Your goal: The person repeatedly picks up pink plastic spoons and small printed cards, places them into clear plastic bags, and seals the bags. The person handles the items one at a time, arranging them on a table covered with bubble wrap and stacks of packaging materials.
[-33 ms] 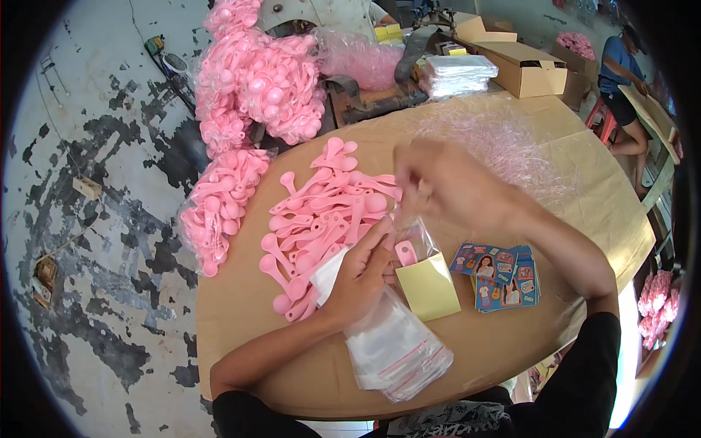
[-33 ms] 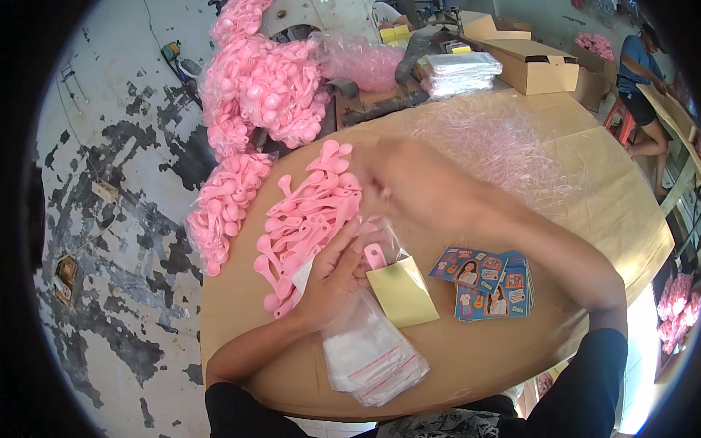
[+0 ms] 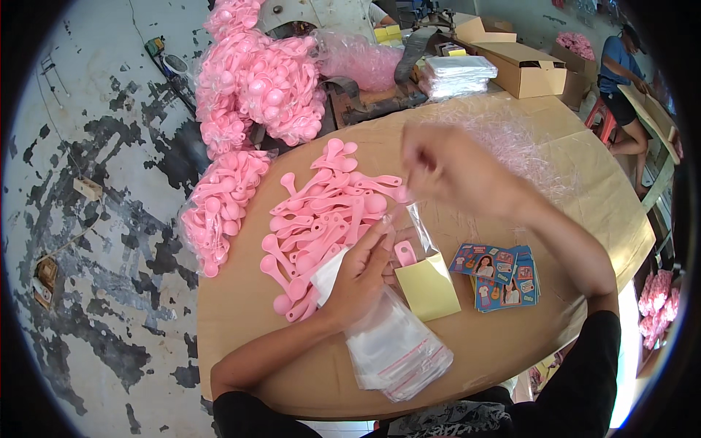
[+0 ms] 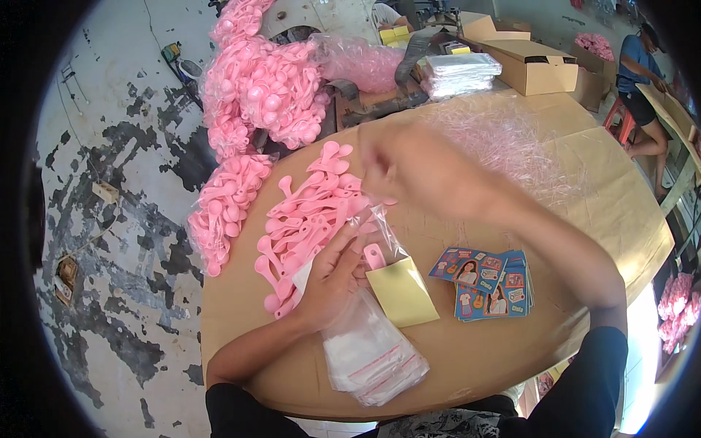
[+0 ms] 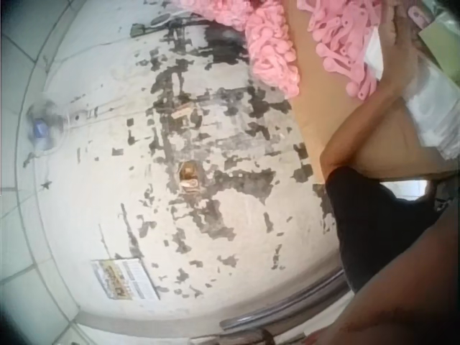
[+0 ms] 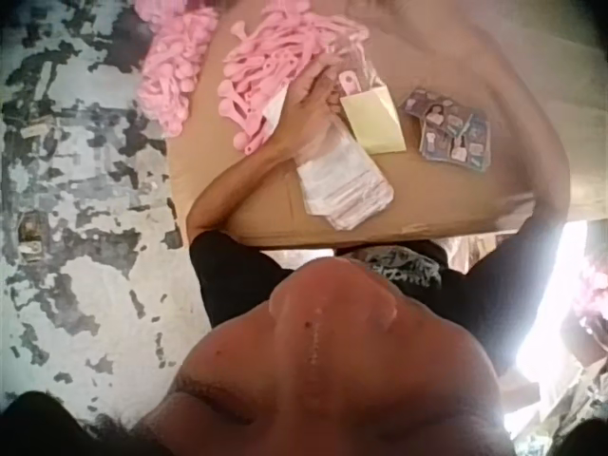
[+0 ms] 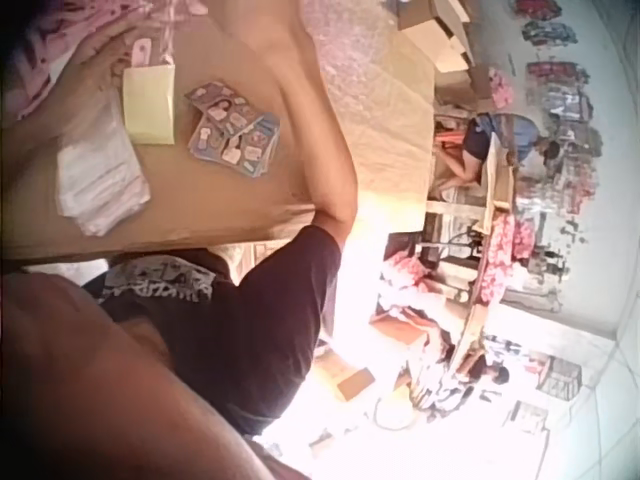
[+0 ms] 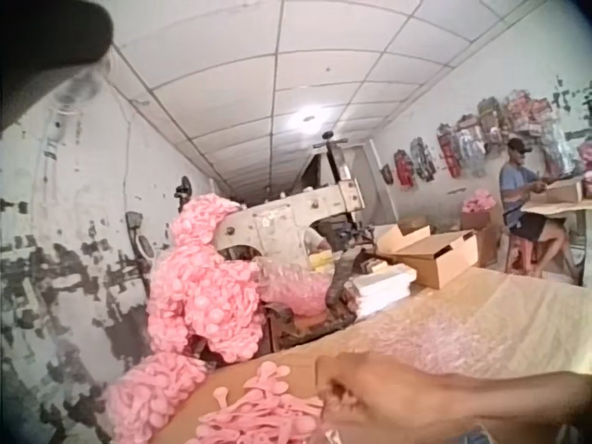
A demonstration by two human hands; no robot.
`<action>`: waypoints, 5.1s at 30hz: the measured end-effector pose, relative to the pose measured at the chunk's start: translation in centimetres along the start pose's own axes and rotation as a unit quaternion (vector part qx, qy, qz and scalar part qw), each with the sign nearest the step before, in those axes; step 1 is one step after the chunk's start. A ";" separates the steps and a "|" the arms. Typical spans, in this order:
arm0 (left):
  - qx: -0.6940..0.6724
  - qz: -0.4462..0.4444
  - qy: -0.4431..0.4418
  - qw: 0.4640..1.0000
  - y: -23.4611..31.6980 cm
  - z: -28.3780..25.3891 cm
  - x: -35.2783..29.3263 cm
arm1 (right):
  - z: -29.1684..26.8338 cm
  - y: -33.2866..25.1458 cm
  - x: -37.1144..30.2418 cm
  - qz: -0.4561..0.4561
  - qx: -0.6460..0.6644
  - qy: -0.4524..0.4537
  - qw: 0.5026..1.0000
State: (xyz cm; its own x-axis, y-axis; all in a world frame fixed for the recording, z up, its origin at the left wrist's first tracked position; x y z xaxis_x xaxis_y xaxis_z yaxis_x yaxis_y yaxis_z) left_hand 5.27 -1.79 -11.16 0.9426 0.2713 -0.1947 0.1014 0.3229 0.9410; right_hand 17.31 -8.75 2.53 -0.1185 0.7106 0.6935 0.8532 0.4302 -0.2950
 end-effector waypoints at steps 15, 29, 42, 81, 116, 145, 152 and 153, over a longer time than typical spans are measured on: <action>-0.055 0.012 -0.035 0.998 0.2 -1.0 -0.1 | -8.6 9.6 -3.3 0.110 -0.065 -0.007 0.992; -0.045 -0.002 -0.013 0.999 1.5 0.8 0.0 | 6.0 2.1 -8.3 0.253 0.387 0.007 0.887; -0.051 0.007 -0.036 0.998 1.2 0.3 -0.2 | 5.3 1.2 -7.7 0.265 0.356 0.014 0.896; 0.125 0.067 -0.061 0.988 1.4 1.4 -0.6 | 2.0 -0.6 -6.4 -0.120 0.202 -0.125 0.964; 0.219 0.097 -0.089 0.967 1.6 2.3 -1.2 | -8.5 -8.0 -10.9 0.220 -0.181 -0.416 0.864; 0.301 0.192 -0.126 0.925 1.7 3.4 -2.6 | 16.7 12.8 3.1 0.188 -0.096 -0.476 0.854; 0.337 0.186 -0.134 0.913 1.1 3.4 -2.1 | 11.6 7.4 3.0 0.175 -0.156 -0.545 0.805; 0.327 0.178 -0.137 0.918 1.1 3.6 -2.1 | 12.0 7.7 4.4 0.178 -0.156 -0.541 0.807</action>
State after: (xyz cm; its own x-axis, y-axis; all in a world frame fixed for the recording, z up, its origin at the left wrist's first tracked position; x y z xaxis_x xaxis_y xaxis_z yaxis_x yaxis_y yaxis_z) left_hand 4.54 -5.25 -8.77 0.9886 -0.0129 0.1501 -0.1437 -0.3797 0.9139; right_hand 17.29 4.37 -4.62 -0.0681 0.9013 -0.4278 0.9973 0.0501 -0.0533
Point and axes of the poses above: each hand's wrist, its own x-axis towards the middle knuckle, its own z-axis out of the palm, y = z × x, the point moved 8 cm from there along x, towards the middle knuckle, and after that the axes turned 13 degrees about -z, right-handed, at the moved point
